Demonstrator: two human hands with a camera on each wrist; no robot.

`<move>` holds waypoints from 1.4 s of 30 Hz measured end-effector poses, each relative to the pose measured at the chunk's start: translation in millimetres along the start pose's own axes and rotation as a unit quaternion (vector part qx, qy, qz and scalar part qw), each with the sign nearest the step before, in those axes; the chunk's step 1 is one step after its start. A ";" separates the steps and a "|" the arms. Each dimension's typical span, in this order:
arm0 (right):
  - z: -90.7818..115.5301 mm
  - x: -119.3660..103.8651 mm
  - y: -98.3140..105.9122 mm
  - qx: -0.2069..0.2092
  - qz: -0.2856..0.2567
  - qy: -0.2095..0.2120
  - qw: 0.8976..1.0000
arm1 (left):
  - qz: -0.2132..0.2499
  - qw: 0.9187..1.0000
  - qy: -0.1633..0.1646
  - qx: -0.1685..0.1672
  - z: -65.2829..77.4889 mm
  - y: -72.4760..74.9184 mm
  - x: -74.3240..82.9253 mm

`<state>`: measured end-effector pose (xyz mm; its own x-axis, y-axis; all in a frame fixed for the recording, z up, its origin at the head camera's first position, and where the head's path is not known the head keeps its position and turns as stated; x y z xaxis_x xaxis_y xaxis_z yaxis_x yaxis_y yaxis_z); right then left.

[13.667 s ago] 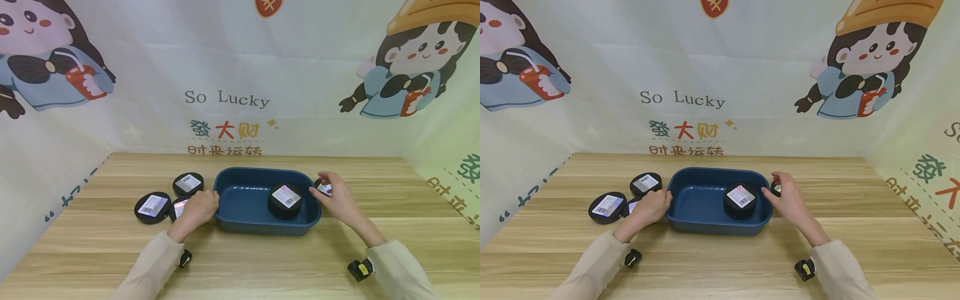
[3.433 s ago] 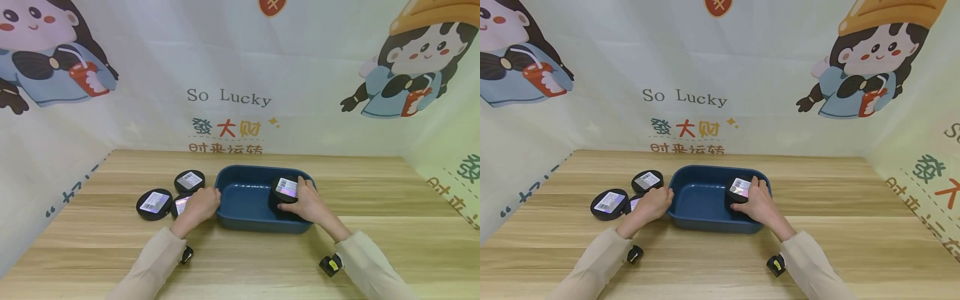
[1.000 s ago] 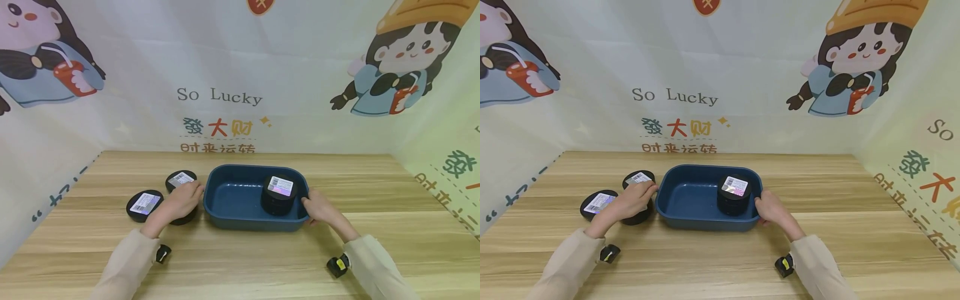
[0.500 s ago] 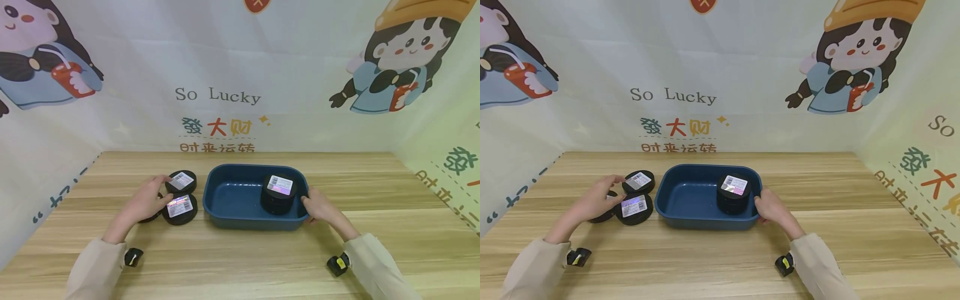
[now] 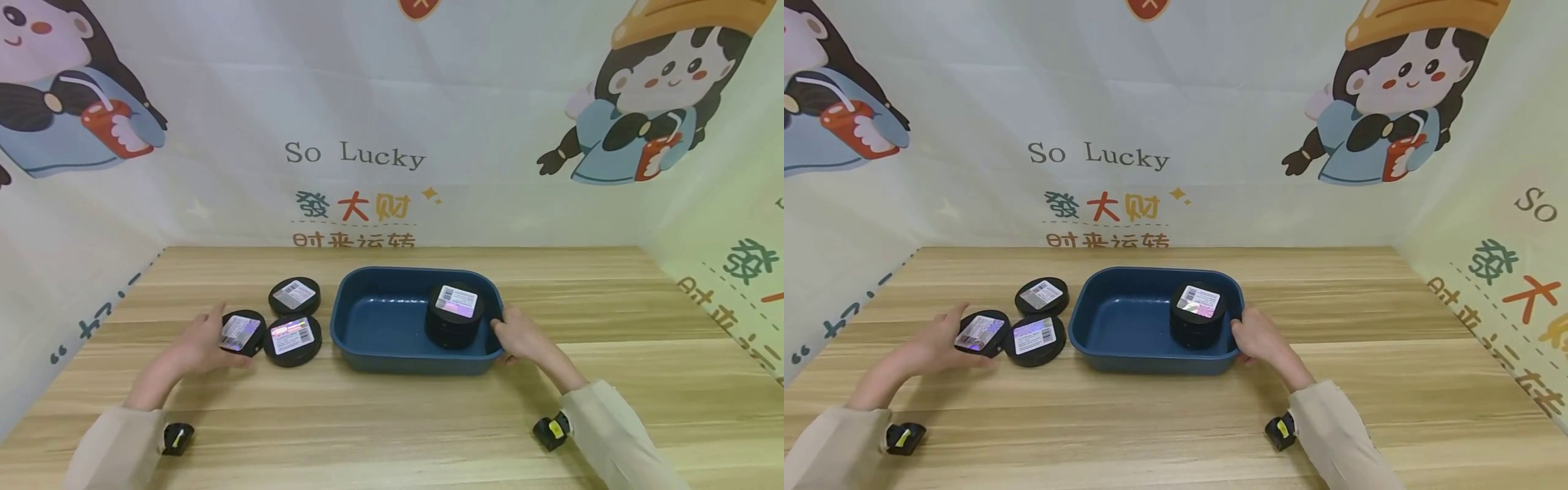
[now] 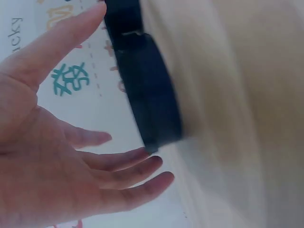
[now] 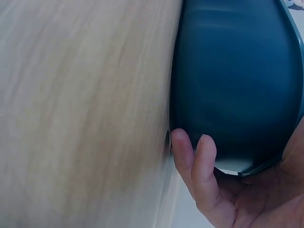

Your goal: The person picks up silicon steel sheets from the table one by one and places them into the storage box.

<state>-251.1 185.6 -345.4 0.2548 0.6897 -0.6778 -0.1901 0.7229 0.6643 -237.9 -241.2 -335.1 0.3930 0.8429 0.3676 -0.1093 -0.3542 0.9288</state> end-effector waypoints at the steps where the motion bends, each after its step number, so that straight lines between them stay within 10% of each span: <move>1: -0.2 0.1 -0.1 0.000 0.000 -0.001 1.000 | 0.003 1.000 0.009 -0.009 1.3 -1.3 -2.7; 17: 0.1 0.5 0.4 0.007 0.006 -0.004 1.000 | -0.034 0.996 0.042 -0.064 1.6 -4.8 -18.2; 42: 0.7 -0.3 0.1 0.011 0.008 -0.005 1.000 | -0.021 0.998 0.039 -0.033 -8.8 -4.2 -21.2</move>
<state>-250.6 185.4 -344.9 0.2622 0.7007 -0.6635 -0.1733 0.7106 0.6819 -253.8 -254.0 -346.3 0.3272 0.8863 0.3276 -0.1545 -0.2919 0.9439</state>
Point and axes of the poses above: each hand's wrist, its own z-axis away from the middle knuckle, its own y-axis out of the back of the hand, x = y × z, the point moved 4 cm from there along -z, towards the middle knuckle, and after that the axes turned 15 degrees about -y, right-handed, at the moved point
